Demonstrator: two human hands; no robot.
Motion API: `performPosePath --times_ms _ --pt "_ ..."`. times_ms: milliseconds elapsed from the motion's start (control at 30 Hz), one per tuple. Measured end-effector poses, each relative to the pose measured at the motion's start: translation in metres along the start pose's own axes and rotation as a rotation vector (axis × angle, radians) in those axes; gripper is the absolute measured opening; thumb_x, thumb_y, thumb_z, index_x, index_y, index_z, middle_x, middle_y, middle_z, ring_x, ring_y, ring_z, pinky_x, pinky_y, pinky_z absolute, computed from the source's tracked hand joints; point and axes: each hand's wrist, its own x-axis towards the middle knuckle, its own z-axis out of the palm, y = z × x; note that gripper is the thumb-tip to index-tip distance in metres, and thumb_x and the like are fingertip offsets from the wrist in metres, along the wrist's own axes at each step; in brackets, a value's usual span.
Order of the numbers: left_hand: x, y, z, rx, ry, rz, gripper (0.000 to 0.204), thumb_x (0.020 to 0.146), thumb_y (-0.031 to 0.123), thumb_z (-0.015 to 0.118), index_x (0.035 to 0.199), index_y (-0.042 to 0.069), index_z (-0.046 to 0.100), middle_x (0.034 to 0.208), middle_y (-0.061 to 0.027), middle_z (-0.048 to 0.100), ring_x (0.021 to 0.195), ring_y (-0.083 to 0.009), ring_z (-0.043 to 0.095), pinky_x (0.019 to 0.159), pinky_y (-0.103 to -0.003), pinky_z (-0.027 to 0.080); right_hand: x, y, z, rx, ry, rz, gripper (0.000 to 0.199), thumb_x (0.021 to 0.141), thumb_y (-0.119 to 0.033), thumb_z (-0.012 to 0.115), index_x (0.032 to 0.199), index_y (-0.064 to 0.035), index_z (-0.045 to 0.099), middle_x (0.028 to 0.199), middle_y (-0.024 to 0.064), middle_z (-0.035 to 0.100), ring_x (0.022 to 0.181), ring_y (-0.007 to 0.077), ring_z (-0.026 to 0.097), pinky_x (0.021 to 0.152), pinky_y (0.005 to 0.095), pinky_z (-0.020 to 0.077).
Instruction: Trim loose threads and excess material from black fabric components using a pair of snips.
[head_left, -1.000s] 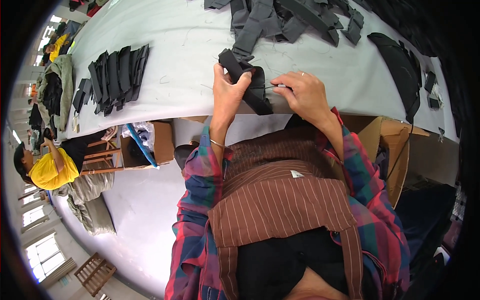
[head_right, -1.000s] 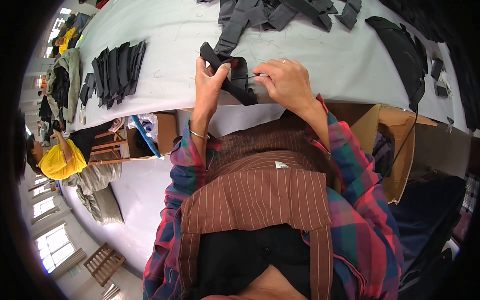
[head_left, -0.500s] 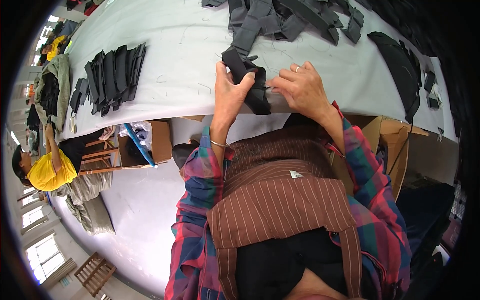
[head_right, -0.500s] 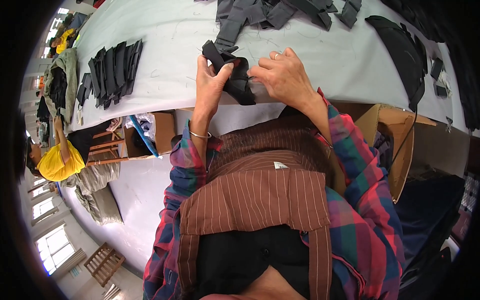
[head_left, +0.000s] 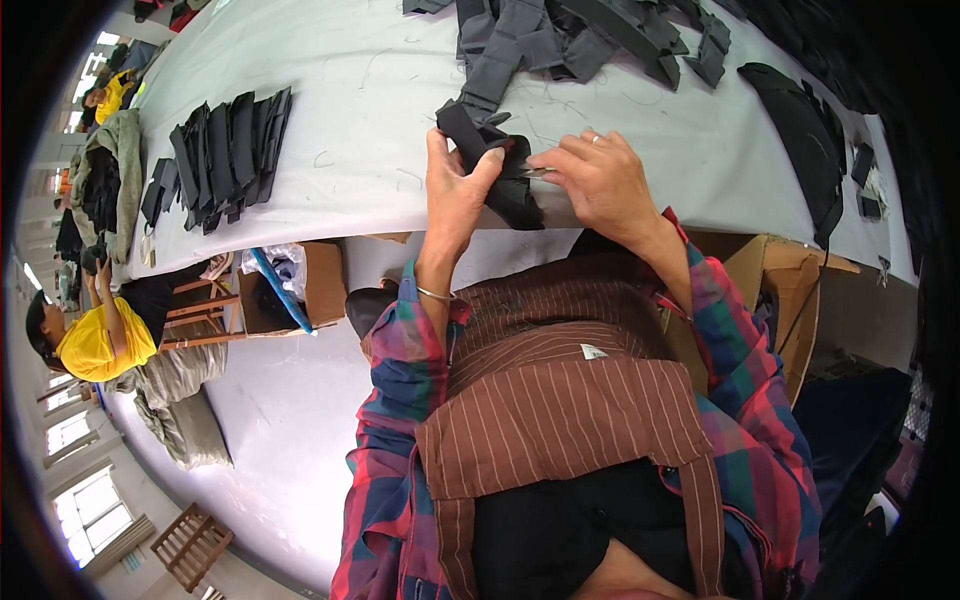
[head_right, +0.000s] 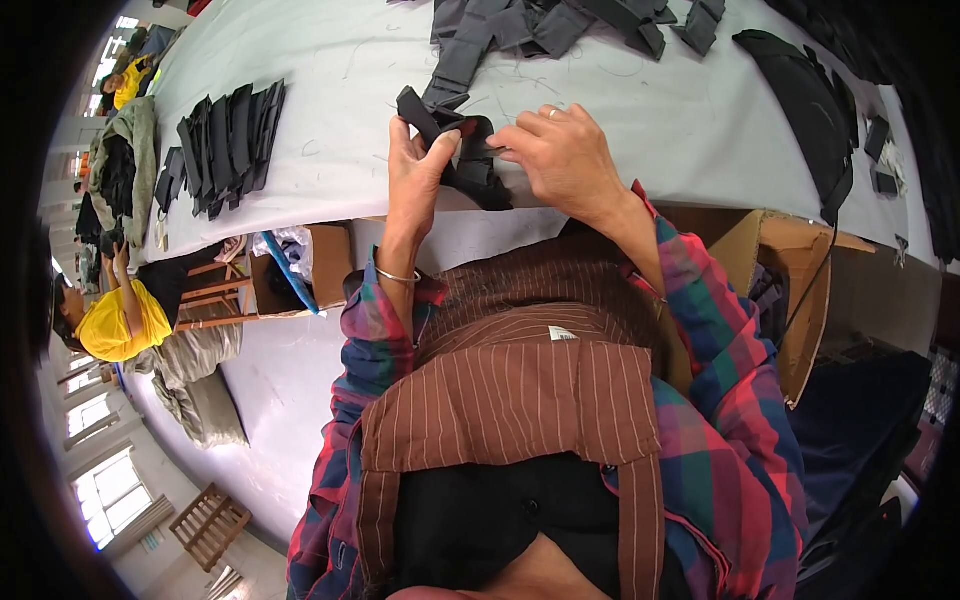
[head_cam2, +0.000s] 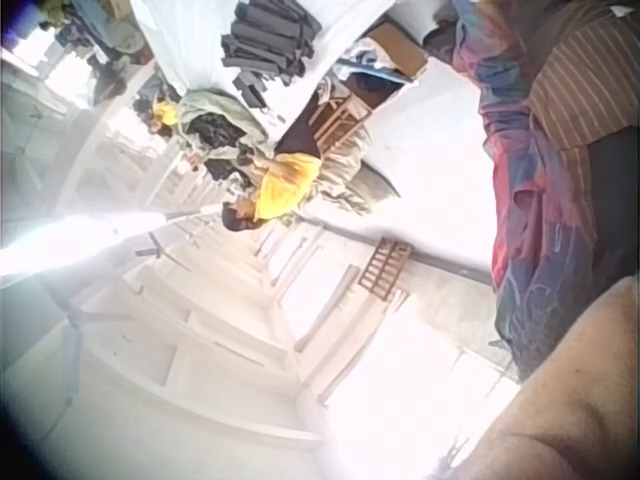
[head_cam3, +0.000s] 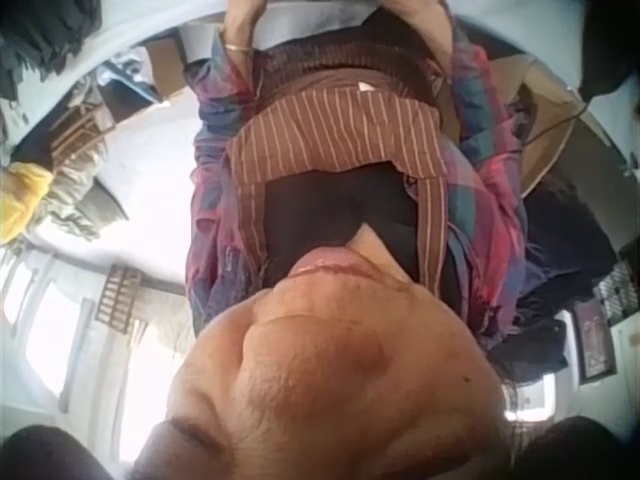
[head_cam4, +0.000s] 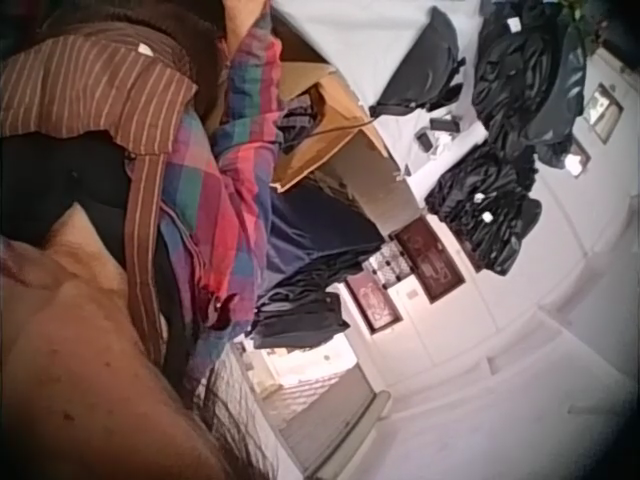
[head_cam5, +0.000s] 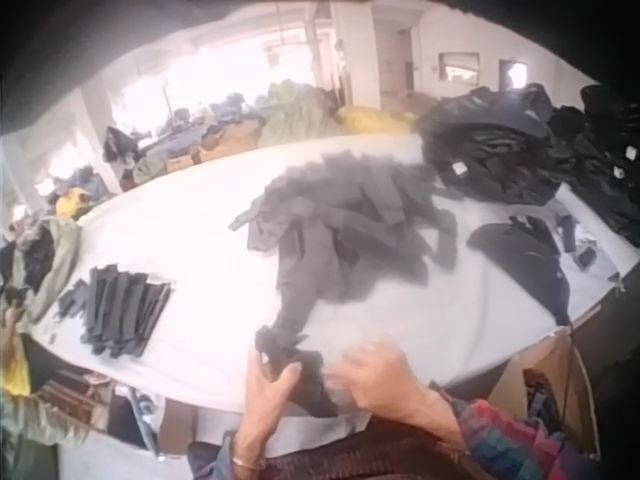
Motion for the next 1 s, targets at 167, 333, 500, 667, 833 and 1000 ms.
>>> performPosePath --times_ms 167,333,500,667,833,1000 --pt "-0.002 0.004 0.0 0.028 -0.017 -0.008 0.036 0.083 0.002 0.061 0.11 0.001 0.037 0.105 -0.0139 0.059 0.093 -0.0157 0.06 0.078 -0.027 0.051 0.007 -0.005 0.007 -0.036 -0.049 -0.073 0.009 0.076 -0.018 0.066 0.085 -0.0147 0.065 0.072 -0.0005 0.056 0.073 0.0183 0.056 0.063 0.0342 0.0362" --pt "-0.002 0.001 -0.002 0.038 -0.014 -0.012 0.037 0.083 0.003 0.061 0.111 0.002 0.037 0.105 -0.0135 0.058 0.093 -0.0157 0.059 0.078 -0.028 0.051 0.009 -0.004 0.015 -0.068 -0.08 -0.107 0.008 0.076 -0.017 0.065 0.084 -0.014 0.065 0.072 0.0009 0.057 0.073 0.0192 0.057 0.064 0.0349 0.0368" --pt "-0.002 0.002 -0.001 0.006 -0.022 -0.043 0.044 0.084 0.008 0.063 0.12 0.004 0.039 0.102 -0.0084 0.057 0.088 -0.0106 0.053 0.076 -0.025 0.045 0.011 -0.004 0.02 -0.062 -0.058 -0.106 0.006 0.076 -0.016 0.064 0.081 -0.0131 0.065 0.072 0.0018 0.059 0.072 0.0198 0.057 0.064 0.0354 0.037" --pt "-0.002 0.004 -0.001 -0.008 -0.02 -0.034 0.039 0.083 0.003 0.062 0.112 0.002 0.038 0.103 -0.0117 0.058 0.09 -0.0141 0.058 0.076 -0.027 0.05 0.011 -0.003 0.024 -0.078 -0.078 -0.097 0.005 0.077 -0.016 0.064 0.08 -0.0131 0.066 0.07 0.0017 0.06 0.071 0.0198 0.057 0.064 0.0357 0.0372" --pt "-0.002 -0.002 -0.005 0.026 0.003 -0.013 0.037 0.083 0.003 0.062 0.111 0.002 0.038 0.102 -0.0111 0.058 0.09 -0.0138 0.058 0.076 -0.026 0.049 0.011 -0.007 0.02 -0.004 -0.078 -0.054 0.005 0.077 -0.016 0.064 0.081 -0.0132 0.066 0.07 0.0013 0.061 0.071 0.0201 0.058 0.064 0.0356 0.0377" --pt "-0.003 0.0 -0.005 -0.002 0.013 -0.024 0.036 0.084 0.003 0.061 0.111 0.002 0.038 0.104 -0.0123 0.058 0.091 -0.0149 0.059 0.078 -0.027 0.049 0.004 -0.009 0.015 0.094 -0.062 0.031 0.01 0.081 -0.016 0.063 0.089 -0.0135 0.067 0.075 0.0021 0.059 0.074 0.0227 0.055 0.065 0.0365 0.0376"
